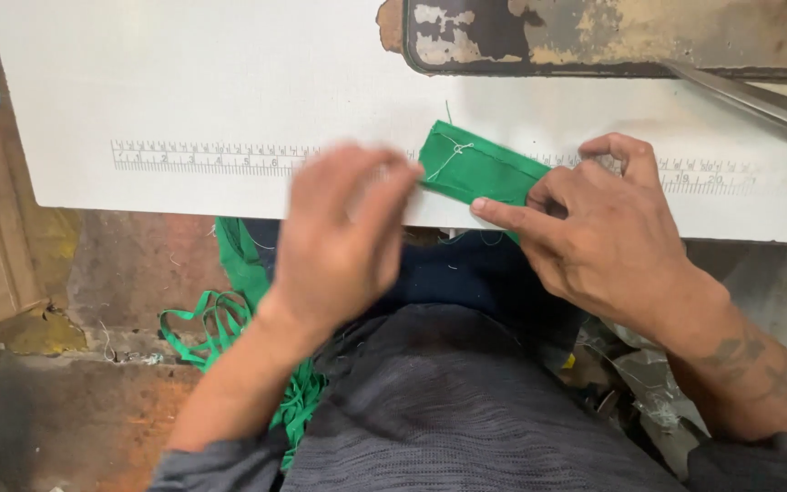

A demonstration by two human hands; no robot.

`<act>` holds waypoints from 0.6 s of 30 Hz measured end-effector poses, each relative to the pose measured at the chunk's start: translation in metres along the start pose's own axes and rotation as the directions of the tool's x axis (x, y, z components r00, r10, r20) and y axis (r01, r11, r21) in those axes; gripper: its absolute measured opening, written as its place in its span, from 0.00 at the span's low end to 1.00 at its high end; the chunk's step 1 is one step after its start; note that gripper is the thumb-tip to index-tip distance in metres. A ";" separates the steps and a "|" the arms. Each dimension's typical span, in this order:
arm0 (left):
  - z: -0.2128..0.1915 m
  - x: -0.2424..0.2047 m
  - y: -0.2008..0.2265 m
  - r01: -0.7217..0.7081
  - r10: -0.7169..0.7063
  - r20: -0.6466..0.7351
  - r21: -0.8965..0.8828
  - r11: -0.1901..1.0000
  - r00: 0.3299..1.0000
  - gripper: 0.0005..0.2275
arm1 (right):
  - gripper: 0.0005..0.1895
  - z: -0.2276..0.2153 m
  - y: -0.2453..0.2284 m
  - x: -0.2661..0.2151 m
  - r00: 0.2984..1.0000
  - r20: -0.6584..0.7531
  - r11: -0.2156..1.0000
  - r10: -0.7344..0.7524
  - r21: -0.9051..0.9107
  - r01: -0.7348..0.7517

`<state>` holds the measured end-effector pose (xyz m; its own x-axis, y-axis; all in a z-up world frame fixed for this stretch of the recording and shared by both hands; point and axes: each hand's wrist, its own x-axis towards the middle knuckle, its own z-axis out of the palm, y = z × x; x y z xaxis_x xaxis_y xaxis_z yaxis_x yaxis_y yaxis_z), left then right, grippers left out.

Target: Folding and sewing green fabric strips into straps using an industrial sewing machine.

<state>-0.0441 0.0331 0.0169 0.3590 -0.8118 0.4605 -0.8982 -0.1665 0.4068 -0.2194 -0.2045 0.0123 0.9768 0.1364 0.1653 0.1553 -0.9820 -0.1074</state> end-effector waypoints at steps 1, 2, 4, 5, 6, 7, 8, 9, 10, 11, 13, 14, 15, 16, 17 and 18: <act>0.003 0.000 0.007 -0.002 0.002 0.000 -0.001 1.000 1.000 0.10 | 0.28 0.001 0.001 -0.001 1.000 0.000 1.000 0.002 -0.001 -0.002; 0.005 -0.001 0.016 -0.136 0.137 -0.014 0.011 0.991 0.991 0.11 | 0.29 0.002 0.001 -0.002 1.000 0.014 1.000 0.003 -0.001 -0.003; 0.017 -0.010 0.019 -0.265 0.265 -0.030 0.022 0.964 0.964 0.14 | 0.31 0.002 0.002 -0.001 0.999 0.032 1.000 0.002 -0.002 -0.002; 0.026 -0.019 0.015 -0.251 0.242 0.086 0.129 0.959 0.967 0.17 | 0.27 0.000 0.002 0.001 0.999 0.046 1.000 0.000 0.013 -0.001; 0.036 -0.027 0.011 -0.249 0.205 0.197 0.233 0.940 0.959 0.22 | 0.24 -0.001 0.002 0.002 0.998 0.058 1.000 -0.001 0.028 0.000; 0.034 -0.028 0.011 -0.245 0.202 0.194 0.231 0.941 0.960 0.22 | 0.24 -0.003 -0.002 0.004 0.998 0.063 1.000 -0.003 0.026 0.001; 0.033 -0.028 0.011 -0.261 0.210 0.204 0.267 0.928 0.956 0.25 | 0.20 -0.005 -0.004 0.006 0.999 0.033 0.998 0.003 0.065 -0.005; 0.031 -0.027 0.011 -0.276 0.217 0.213 0.303 0.912 0.952 0.28 | 0.18 -0.007 -0.007 0.008 1.000 0.003 0.994 0.011 0.105 -0.011; 0.030 -0.026 0.009 -0.272 0.213 0.214 0.299 0.915 0.953 0.28 | 0.18 -0.001 -0.007 0.007 1.000 0.009 0.994 0.010 0.106 -0.010; 0.028 -0.024 0.007 -0.292 0.241 0.196 0.295 0.910 0.951 0.25 | 0.14 0.006 -0.008 0.006 0.993 -0.075 0.977 0.092 0.199 -0.076; 0.026 -0.015 0.005 -0.318 0.279 0.168 0.299 0.900 0.946 0.23 | 0.13 0.011 -0.008 0.008 0.971 -0.163 0.951 0.177 0.282 -0.126; 0.025 -0.011 0.007 -0.313 0.283 0.141 0.286 0.906 0.949 0.19 | 0.19 0.009 -0.011 0.009 0.946 -0.201 0.951 0.254 0.228 -0.207; 0.024 -0.007 0.009 -0.307 0.286 0.115 0.274 0.911 0.951 0.15 | 0.26 0.008 -0.013 0.011 0.913 -0.243 0.941 0.326 0.175 -0.289; 0.022 -0.003 0.008 -0.306 0.285 0.115 0.271 0.913 0.952 0.15 | 0.26 0.009 -0.013 0.011 0.914 -0.240 0.941 0.326 0.174 -0.290; 0.021 0.001 0.008 -0.318 0.285 0.158 0.265 0.910 0.945 0.13 | 0.34 0.010 -0.013 0.011 0.897 -0.198 0.915 0.395 0.165 -0.367; 0.019 0.005 0.008 -0.329 0.282 0.202 0.258 0.908 0.938 0.11 | 0.42 0.012 -0.013 0.011 0.874 -0.155 0.885 0.461 0.154 -0.439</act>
<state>-0.0540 0.0175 0.0075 0.0323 -0.9214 0.3873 -0.9995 -0.0291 0.0143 -0.2094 -0.1886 0.0041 0.9022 -0.3534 0.2472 -0.2687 -0.9090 -0.3186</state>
